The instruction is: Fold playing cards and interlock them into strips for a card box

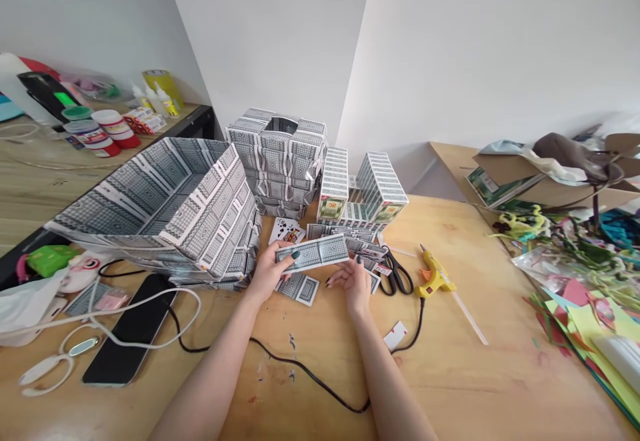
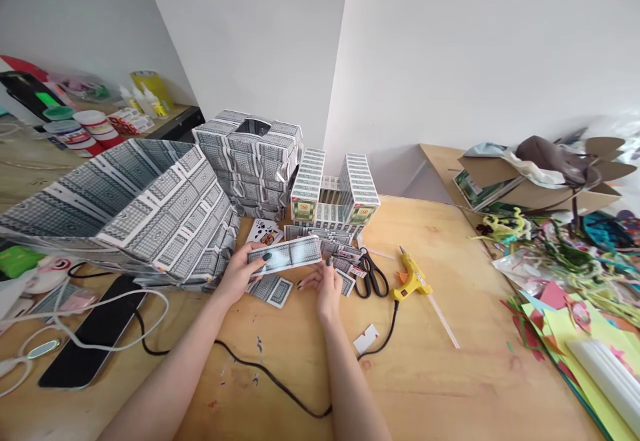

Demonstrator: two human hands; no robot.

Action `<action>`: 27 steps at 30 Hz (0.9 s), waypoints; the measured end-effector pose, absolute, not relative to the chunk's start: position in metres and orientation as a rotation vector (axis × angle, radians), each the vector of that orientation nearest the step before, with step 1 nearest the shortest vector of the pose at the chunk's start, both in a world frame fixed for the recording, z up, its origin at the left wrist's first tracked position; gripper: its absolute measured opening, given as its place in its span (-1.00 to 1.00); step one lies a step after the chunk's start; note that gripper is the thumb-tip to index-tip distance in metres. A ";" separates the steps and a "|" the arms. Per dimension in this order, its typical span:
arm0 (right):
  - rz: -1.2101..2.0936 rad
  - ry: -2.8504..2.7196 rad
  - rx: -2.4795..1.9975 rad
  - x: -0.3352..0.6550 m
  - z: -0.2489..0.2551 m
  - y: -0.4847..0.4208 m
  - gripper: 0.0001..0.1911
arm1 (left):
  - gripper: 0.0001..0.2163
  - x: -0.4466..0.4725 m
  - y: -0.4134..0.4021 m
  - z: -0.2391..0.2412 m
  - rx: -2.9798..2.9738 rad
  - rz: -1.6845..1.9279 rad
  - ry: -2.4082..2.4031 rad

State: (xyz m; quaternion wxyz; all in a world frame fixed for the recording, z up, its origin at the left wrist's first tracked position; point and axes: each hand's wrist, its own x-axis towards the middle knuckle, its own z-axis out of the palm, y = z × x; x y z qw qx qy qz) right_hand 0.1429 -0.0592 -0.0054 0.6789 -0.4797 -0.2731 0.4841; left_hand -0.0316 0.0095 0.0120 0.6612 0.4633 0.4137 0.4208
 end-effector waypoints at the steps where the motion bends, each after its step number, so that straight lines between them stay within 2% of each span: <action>1: 1.091 -0.567 -1.092 0.145 -0.007 -0.058 -0.51 | -0.71 -0.033 0.010 0.012 1.058 0.947 0.940; 6: 1.029 -0.654 -1.164 0.151 -0.008 -0.057 -0.43 | -0.76 -0.036 0.010 0.014 1.155 0.850 0.955; 13: 0.781 -1.051 -1.394 0.152 -0.002 -0.060 -0.59 | -0.76 -0.032 0.006 0.021 1.239 0.713 0.942; 22: 1.165 -0.870 -1.204 0.144 0.003 -0.062 -0.69 | -0.77 -0.030 0.005 0.013 1.274 0.655 0.915; 27: 1.250 -0.800 -1.144 0.146 0.007 -0.060 -0.56 | -0.72 -0.027 0.003 0.016 1.193 0.715 0.897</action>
